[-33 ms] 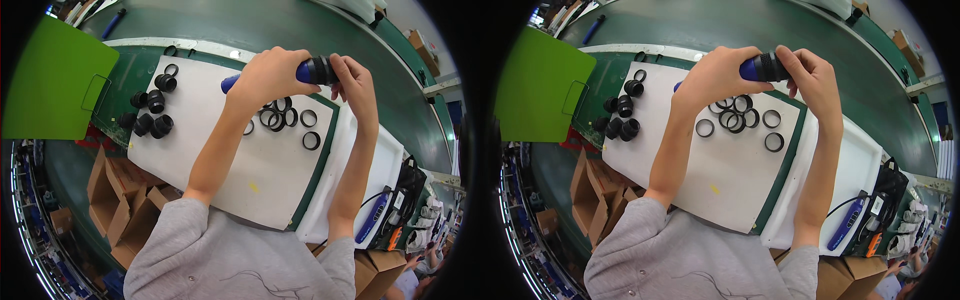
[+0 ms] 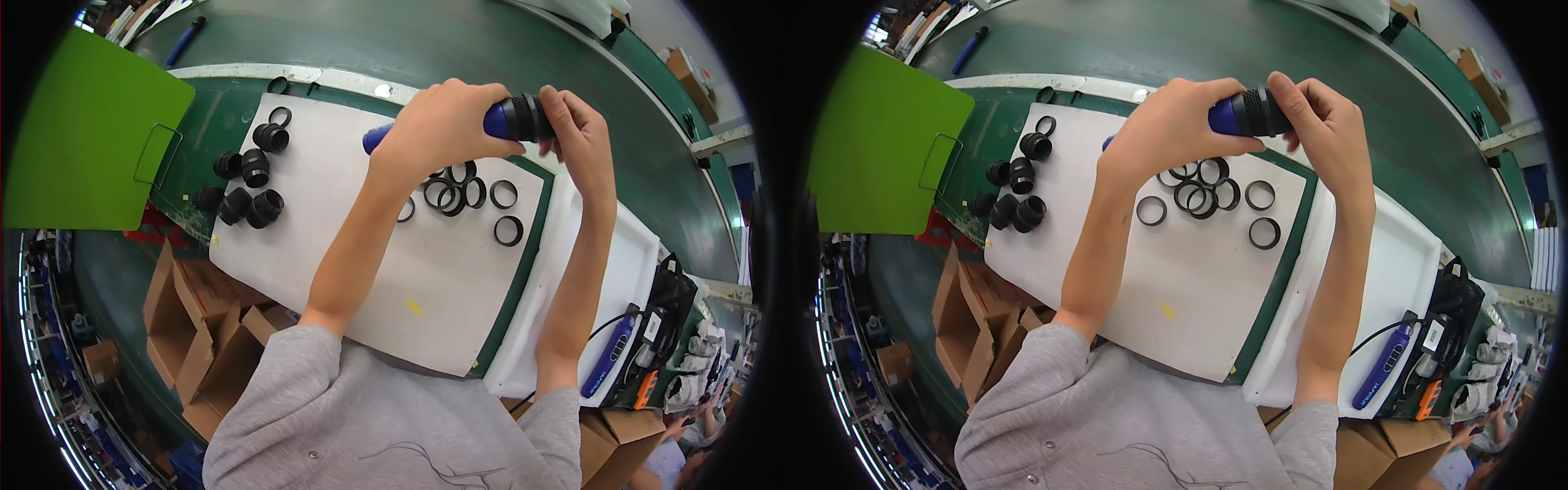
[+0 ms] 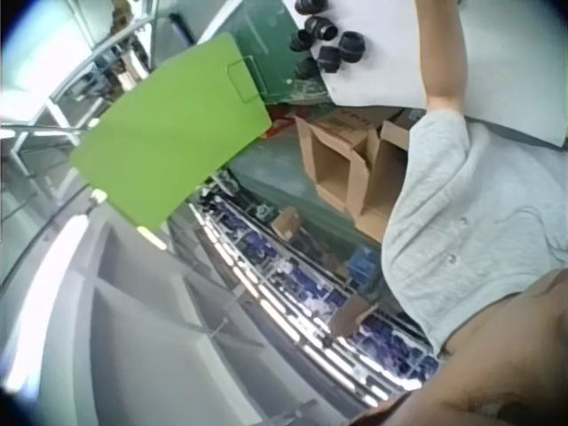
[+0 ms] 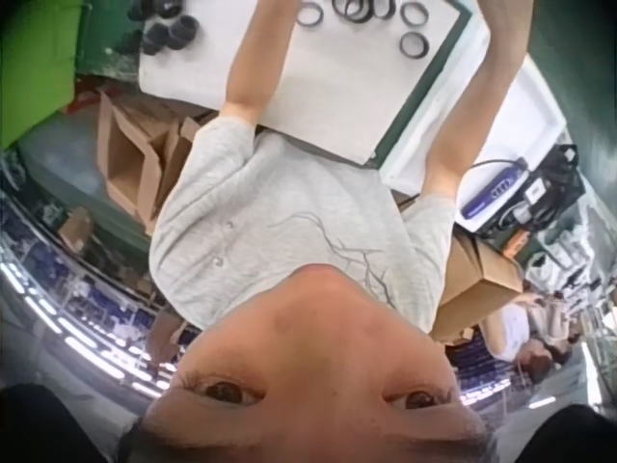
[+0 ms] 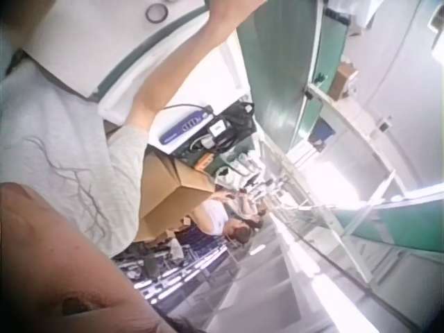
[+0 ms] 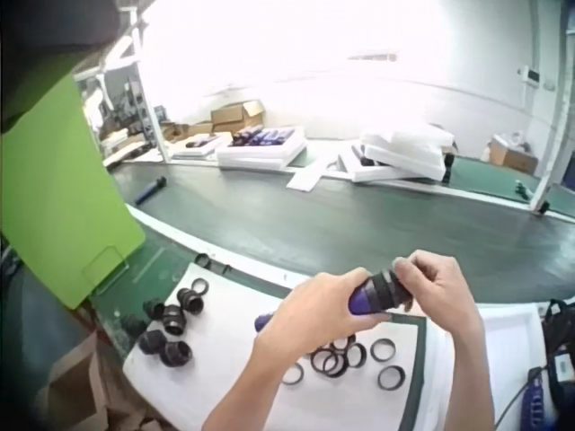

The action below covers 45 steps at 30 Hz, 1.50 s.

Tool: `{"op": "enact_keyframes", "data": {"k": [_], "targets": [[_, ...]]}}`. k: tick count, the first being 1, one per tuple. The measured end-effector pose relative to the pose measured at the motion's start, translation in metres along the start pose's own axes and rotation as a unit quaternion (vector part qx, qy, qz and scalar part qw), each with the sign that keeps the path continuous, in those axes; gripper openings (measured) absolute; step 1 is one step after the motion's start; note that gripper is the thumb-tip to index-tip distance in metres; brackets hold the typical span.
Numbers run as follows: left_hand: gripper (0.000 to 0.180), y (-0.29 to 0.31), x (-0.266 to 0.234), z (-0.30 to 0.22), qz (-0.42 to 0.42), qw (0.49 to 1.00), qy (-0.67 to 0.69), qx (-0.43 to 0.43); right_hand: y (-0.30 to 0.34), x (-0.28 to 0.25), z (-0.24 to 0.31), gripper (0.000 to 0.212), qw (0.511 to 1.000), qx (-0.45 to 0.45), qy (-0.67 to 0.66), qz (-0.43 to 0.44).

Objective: The person assembles blue handheld microphones by hand at a workbench. They pick up a blue microphone body, attach a black mesh grille, and then screw on a black base cap. The person repeats this process for multiple units, placing the finished microphones on the table.

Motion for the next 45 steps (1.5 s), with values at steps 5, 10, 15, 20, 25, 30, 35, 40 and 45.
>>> {"op": "enact_keyframes", "data": {"k": [5, 10, 15, 20, 25, 30, 35, 40, 45], "targets": [[0.048, 0.004, 0.012, -0.013, 0.115, 0.963, 0.238, 0.046, 0.008, 0.012, 0.032, 0.049, 0.917, -0.26, -0.296, 0.068], [0.052, 0.009, 0.024, -0.03, 0.206, 0.92, 0.332, 0.023, 0.018, 0.009, 0.037, 0.035, 0.884, -0.247, -0.394, 0.042], [0.059, -0.007, 0.043, -0.021, -0.03, 0.98, 0.169, 0.101, 0.009, 0.016, 0.016, 0.024, 0.919, -0.036, -0.337, -0.204], [0.048, 0.007, 0.025, -0.022, 0.286, 0.912, 0.294, 0.023, 0.012, -0.006, 0.03, 0.024, 0.846, -0.213, -0.487, 0.034], [0.032, 0.009, 0.05, -0.026, 0.351, 0.834, 0.426, 0.02, 0.019, -0.012, 0.036, 0.026, 0.873, -0.213, -0.438, 0.04], [0.036, -0.007, 0.063, -0.026, -0.025, 0.987, 0.146, 0.059, 0.016, -0.012, 0.024, 0.034, 0.906, -0.09, -0.287, -0.299], [0.029, 0.005, 0.05, -0.036, 0.268, 0.895, 0.35, 0.064, 0.023, -0.019, 0.043, 0.045, 0.873, -0.283, -0.396, 0.043], [0.027, 0.016, 0.075, -0.043, 0.469, 0.734, 0.49, 0.04, 0.029, -0.013, 0.056, 0.053, 0.859, -0.278, -0.421, 0.083], [0.033, -0.001, 0.049, -0.038, 0.002, 0.982, 0.17, 0.088, 0.022, -0.014, 0.038, 0.046, 0.892, -0.205, -0.342, -0.215]]}}
Point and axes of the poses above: each hand's wrist, its own y-axis away from the middle knuckle, its own x-axis out of the palm, z = x × y, the point moved 4 cm from there along -y, towards the middle knuckle, and after that the axes turned 3 degrees about -x, right-handed, at the moved point
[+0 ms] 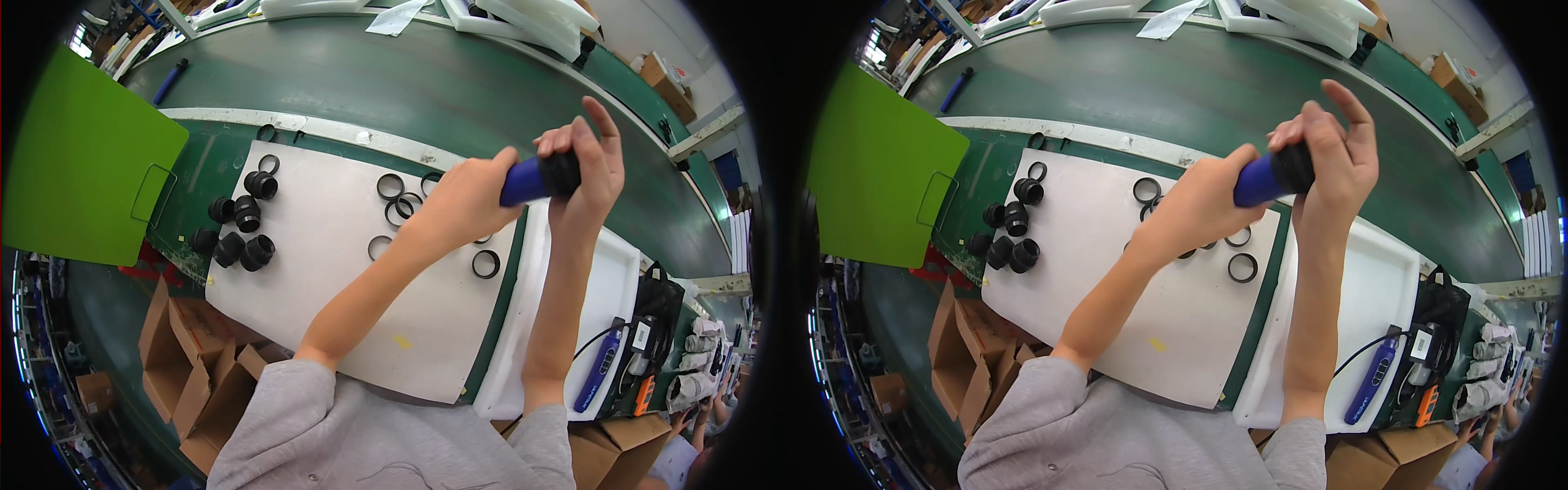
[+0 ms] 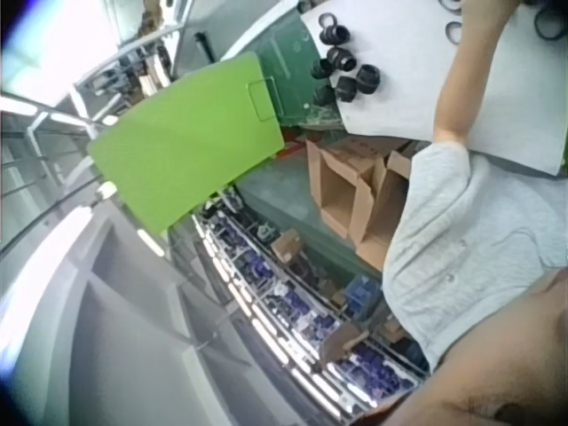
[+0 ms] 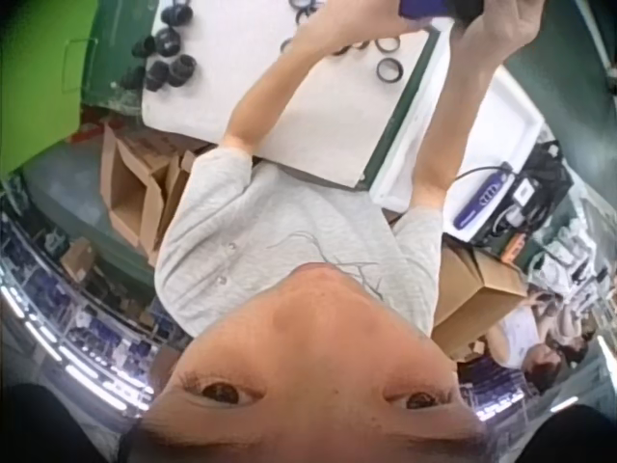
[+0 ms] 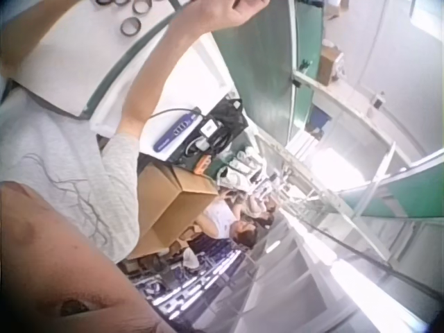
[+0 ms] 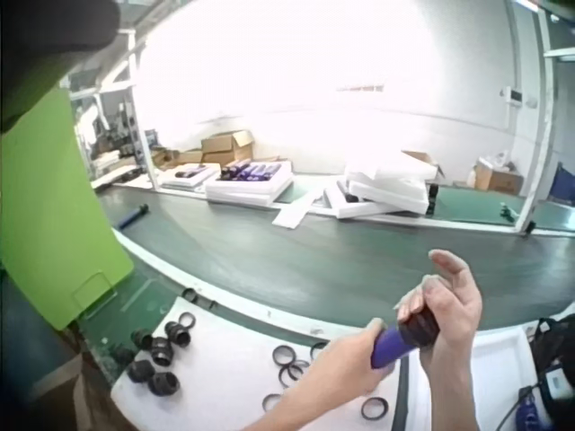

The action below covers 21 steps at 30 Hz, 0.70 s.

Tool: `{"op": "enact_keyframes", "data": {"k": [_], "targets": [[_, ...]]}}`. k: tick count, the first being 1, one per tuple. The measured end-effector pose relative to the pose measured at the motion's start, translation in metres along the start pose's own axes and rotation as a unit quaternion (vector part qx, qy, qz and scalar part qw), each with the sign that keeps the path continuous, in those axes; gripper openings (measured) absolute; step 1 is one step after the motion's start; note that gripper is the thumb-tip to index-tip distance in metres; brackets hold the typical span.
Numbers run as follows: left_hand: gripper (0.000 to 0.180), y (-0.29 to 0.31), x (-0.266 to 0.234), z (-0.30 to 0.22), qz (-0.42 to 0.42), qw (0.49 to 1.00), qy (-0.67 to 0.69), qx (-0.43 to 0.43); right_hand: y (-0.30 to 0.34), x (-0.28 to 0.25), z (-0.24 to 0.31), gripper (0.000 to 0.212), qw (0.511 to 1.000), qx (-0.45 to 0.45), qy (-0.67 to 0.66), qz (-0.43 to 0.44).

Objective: The person assembles blue handheld microphones by hand at a workbench. They pick up a blue microphone body, attach a black mesh grille, and then screw on a black base cap. The person repeats this process for multiple units, placing the finished microphones on the table.

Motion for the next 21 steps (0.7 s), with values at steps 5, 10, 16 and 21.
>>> {"op": "enact_keyframes", "data": {"k": [5, 10, 16, 21], "targets": [[0.027, 0.019, -0.008, -0.022, 0.293, 0.907, 0.295, -0.063, 0.002, 0.009, 0.022, 0.064, 0.919, -0.01, -0.255, 0.299], [0.023, 0.016, 0.017, -0.014, 0.303, 0.891, 0.328, -0.081, 0.001, 0.008, 0.031, 0.063, 0.956, 0.028, -0.14, 0.256], [0.026, 0.003, 0.0, -0.004, 0.062, 0.985, 0.151, 0.055, 0.006, 0.012, 0.022, 0.027, 0.994, -0.012, 0.019, 0.103], [0.024, 0.025, 0.017, -0.013, 0.474, 0.77, 0.422, -0.063, 0.007, 0.023, 0.033, 0.032, 0.895, -0.02, -0.209, 0.394]]}}
Point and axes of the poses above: each hand's wrist, its own y-axis away from the middle knuckle, its own x-axis out of the palm, z = x × y, the point moved 4 cm from there along -y, towards the middle knuckle, and after that the axes turned 3 degrees about -x, right-handed, at the moved point
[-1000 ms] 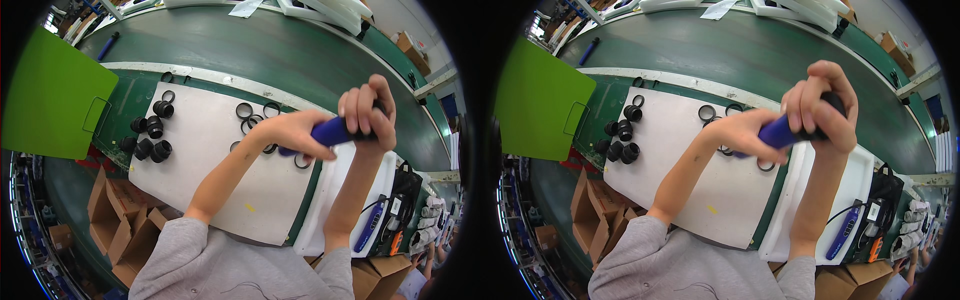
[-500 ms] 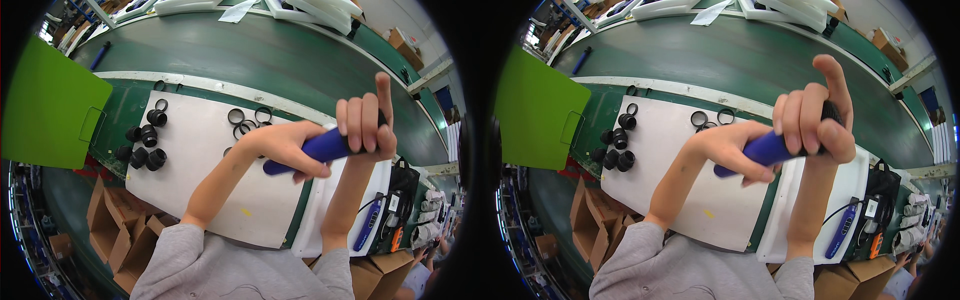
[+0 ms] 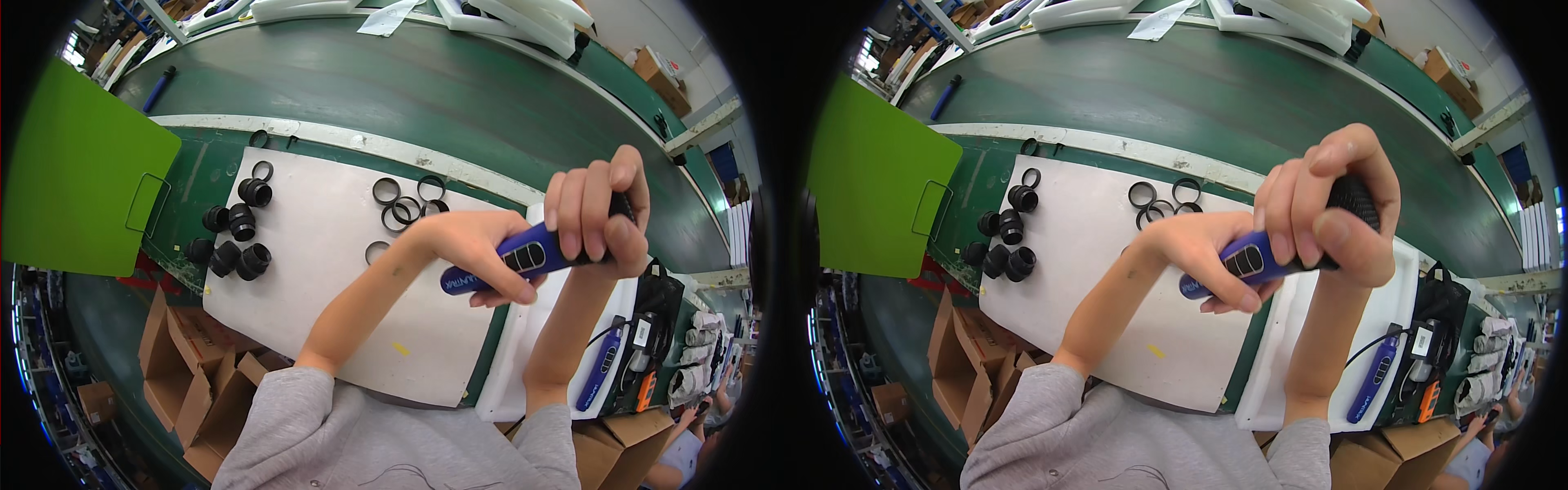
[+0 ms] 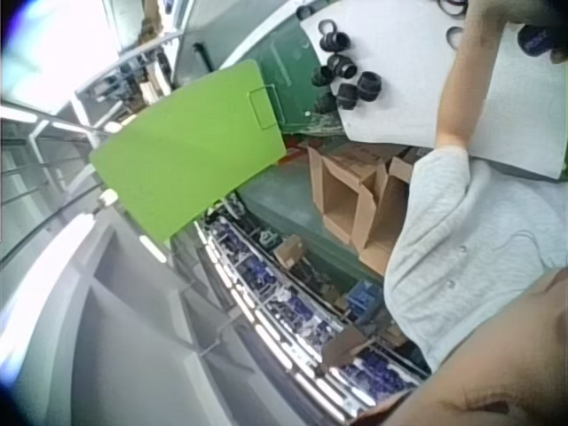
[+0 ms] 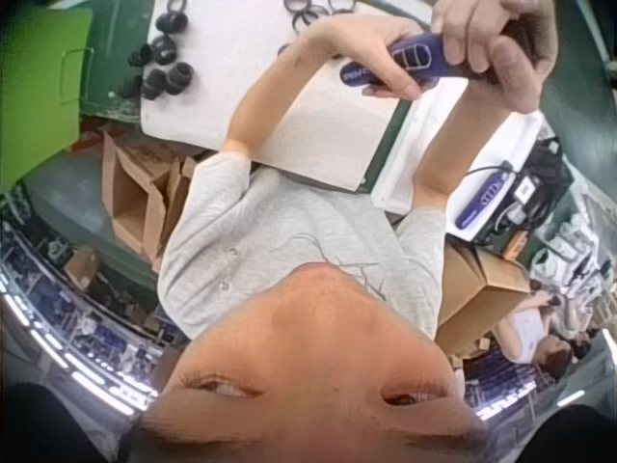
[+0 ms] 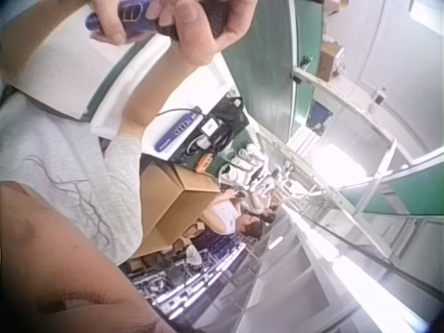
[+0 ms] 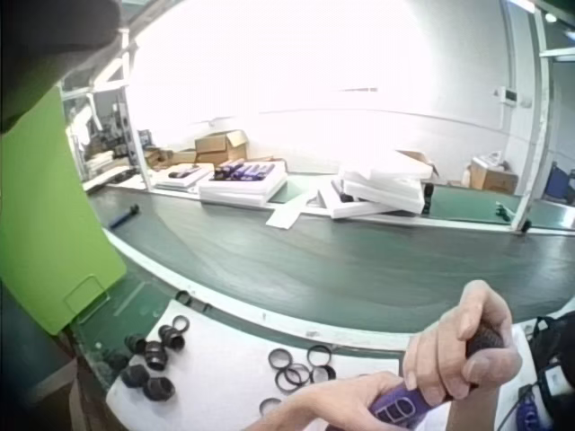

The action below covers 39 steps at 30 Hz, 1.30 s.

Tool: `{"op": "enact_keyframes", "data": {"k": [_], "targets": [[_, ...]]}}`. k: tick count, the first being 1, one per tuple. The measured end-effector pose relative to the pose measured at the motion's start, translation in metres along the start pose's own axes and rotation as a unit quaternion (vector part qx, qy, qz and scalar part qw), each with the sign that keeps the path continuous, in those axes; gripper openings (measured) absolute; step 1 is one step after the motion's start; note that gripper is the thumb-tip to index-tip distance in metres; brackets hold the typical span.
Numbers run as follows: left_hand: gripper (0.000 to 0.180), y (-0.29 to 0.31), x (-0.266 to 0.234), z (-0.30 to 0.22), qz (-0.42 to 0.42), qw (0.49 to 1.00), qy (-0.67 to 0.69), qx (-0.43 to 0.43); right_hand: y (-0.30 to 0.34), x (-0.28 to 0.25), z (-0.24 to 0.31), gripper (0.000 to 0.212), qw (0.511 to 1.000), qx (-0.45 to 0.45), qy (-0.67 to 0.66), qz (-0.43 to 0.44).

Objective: The person assembles blue handheld microphones by hand at a workbench. They pick up a blue microphone body, attach a black mesh grille, and then screw on a black base cap. The person repeats this process for multiple units, placing the finished microphones on the table.

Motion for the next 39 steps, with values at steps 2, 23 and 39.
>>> {"op": "enact_keyframes", "data": {"k": [2, 23, 39], "targets": [[0.024, -0.008, -0.002, 0.004, -0.075, 0.996, -0.042, 0.004, 0.005, -0.006, 0.003, 0.028, 0.994, 0.019, 0.073, -0.074], [0.04, 0.021, -0.07, -0.008, -0.495, 0.838, -0.01, 0.23, 0.035, -0.033, -0.043, 0.071, 0.791, 0.456, 0.398, -0.088], [0.046, 0.028, -0.061, -0.014, -0.576, 0.791, -0.169, 0.116, 0.083, -0.125, -0.087, 0.062, 0.576, 0.453, 0.642, -0.229]]}}
Point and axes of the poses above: each hand's wrist, its own y-axis away from the middle knuckle, its own x-axis out of the palm, z = x × y, the point moved 4 cm from there along -y, towards the middle knuckle, and after that the axes turned 3 degrees about -x, right-handed, at the moved point
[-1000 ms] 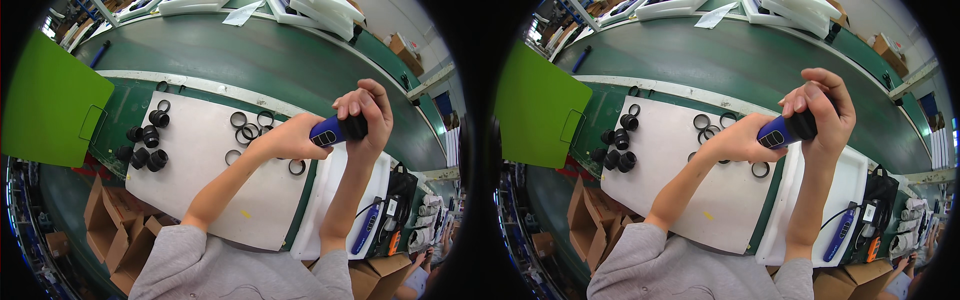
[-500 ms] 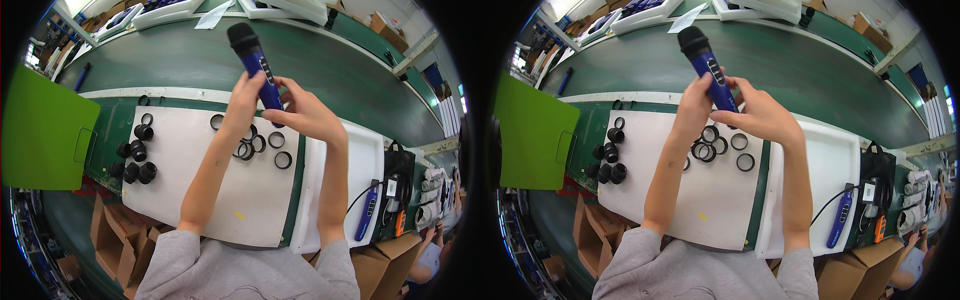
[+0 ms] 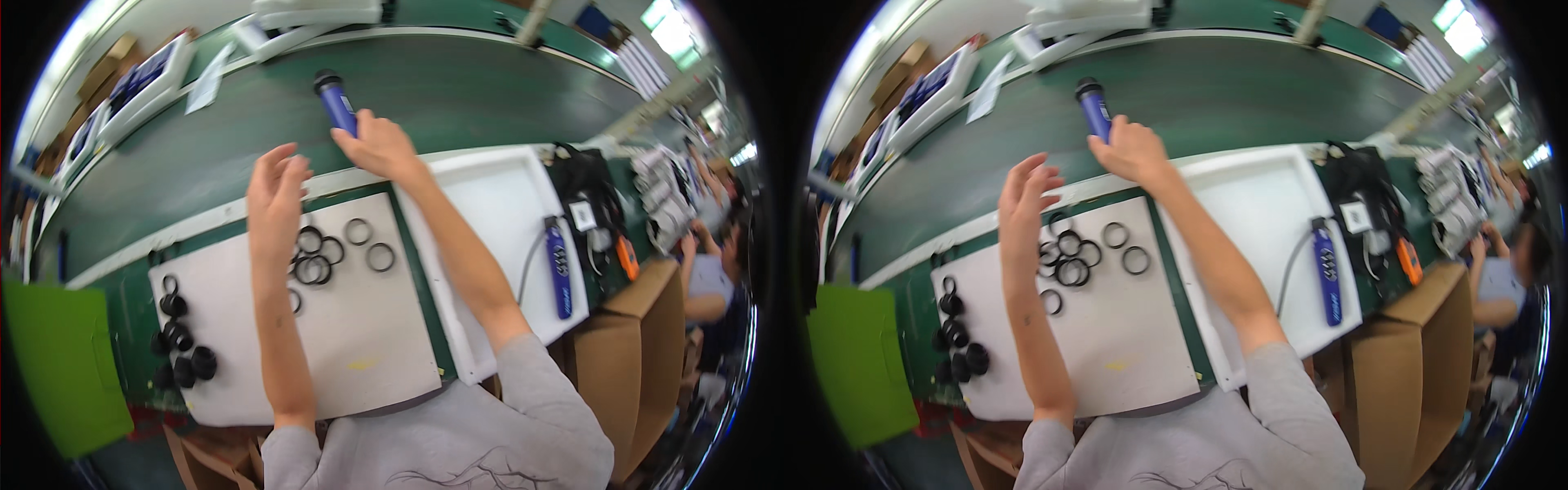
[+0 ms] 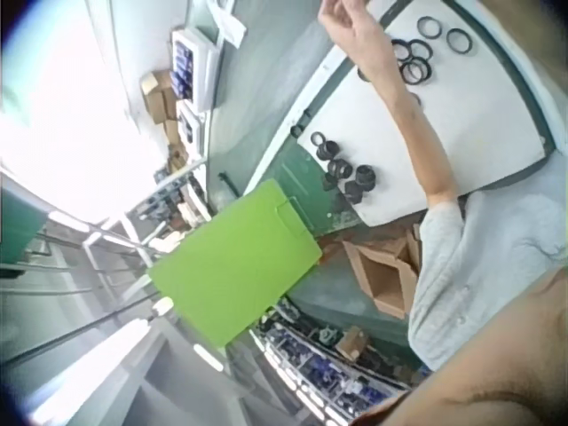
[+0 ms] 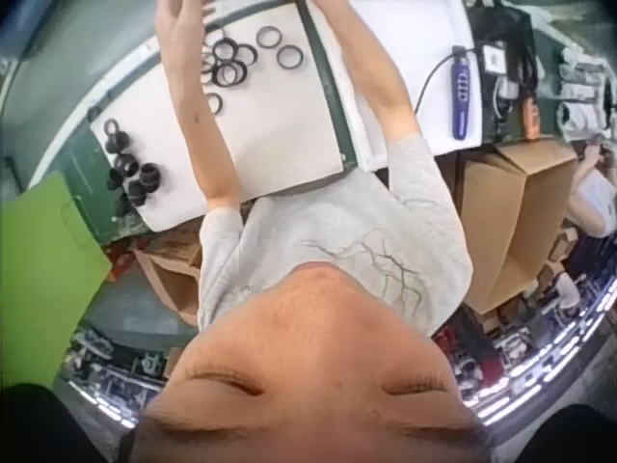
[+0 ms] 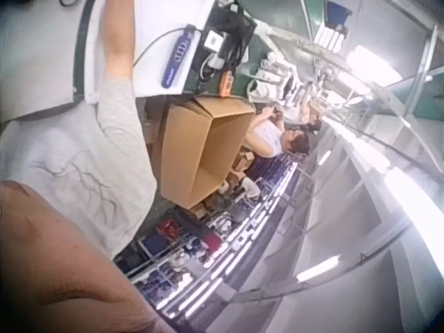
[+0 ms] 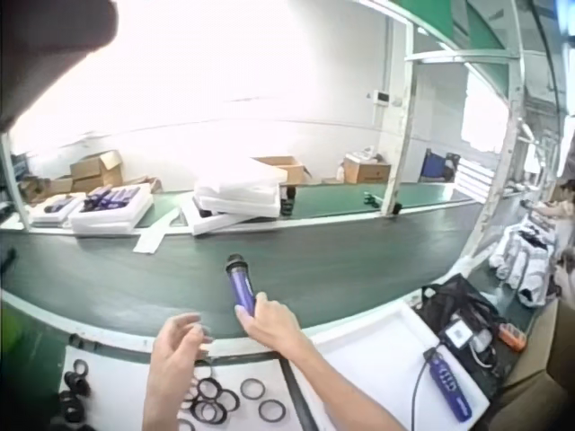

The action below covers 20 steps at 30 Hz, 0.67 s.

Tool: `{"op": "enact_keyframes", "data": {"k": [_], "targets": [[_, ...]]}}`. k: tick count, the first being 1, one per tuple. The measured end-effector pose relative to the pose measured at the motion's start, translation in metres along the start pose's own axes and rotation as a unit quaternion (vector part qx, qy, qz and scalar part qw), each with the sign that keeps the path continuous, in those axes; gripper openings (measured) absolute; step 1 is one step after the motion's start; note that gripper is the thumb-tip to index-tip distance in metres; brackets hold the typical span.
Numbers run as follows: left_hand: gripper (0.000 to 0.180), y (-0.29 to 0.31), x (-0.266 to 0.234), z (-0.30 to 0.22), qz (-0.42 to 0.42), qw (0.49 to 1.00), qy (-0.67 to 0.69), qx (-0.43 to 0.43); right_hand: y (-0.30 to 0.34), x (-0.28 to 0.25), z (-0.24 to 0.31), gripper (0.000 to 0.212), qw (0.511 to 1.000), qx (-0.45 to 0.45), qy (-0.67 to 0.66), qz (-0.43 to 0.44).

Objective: The person assembles blue handheld microphones by hand at a workbench. They pick up a blue microphone body, attach a black mesh grille, and then screw on a black base cap. The person repeats this process for multiple units, placing the finished microphones on the table.

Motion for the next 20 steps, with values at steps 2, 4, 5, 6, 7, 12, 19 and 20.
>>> {"op": "enact_keyframes", "data": {"k": [2, 4, 5, 6, 7, 12, 19, 20], "targets": [[0.041, 0.006, 0.001, -0.005, 0.016, 1.0, -0.013, 0.005, -0.016, 0.006, -0.001, 0.059, 0.999, 0.028, 0.028, -0.031], [0.038, 0.008, 0.01, -0.012, 0.05, 0.998, -0.018, 0.014, -0.036, 0.007, -0.013, 0.057, 0.995, 0.057, 0.06, -0.063], [0.037, 0.009, 0.011, -0.013, 0.066, 0.997, -0.018, 0.019, -0.044, 0.007, -0.016, 0.056, 0.992, 0.066, 0.073, -0.073], [0.036, 0.009, 0.012, -0.014, 0.08, 0.996, -0.017, 0.024, -0.051, 0.007, -0.022, 0.056, 0.99, 0.081, 0.093, -0.074], [0.035, 0.01, 0.012, -0.014, 0.085, 0.996, -0.019, 0.026, -0.058, 0.011, -0.027, 0.056, 0.987, 0.094, 0.109, -0.077], [0.033, 0.011, 0.007, -0.013, 0.05, 0.995, -0.07, 0.049, -0.068, 0.025, -0.036, 0.055, 0.976, 0.133, 0.165, -0.044], [0.033, 0.024, -0.004, -0.033, 0.056, 0.993, -0.093, 0.047, -0.04, 0.002, 0.003, 0.071, 0.976, 0.036, 0.212, 0.038], [0.034, 0.024, -0.005, -0.034, 0.076, 0.991, -0.1, 0.05, -0.028, -0.007, 0.007, 0.072, 0.975, 0.01, 0.217, 0.056]]}}
Point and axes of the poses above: each hand's wrist, its own y-axis away from the middle knuckle, its own x-axis out of the palm, z = x × y, the point moved 4 cm from there along -y, towards the middle knuckle, and after that the axes turned 3 degrees about -x, right-handed, at the moved point
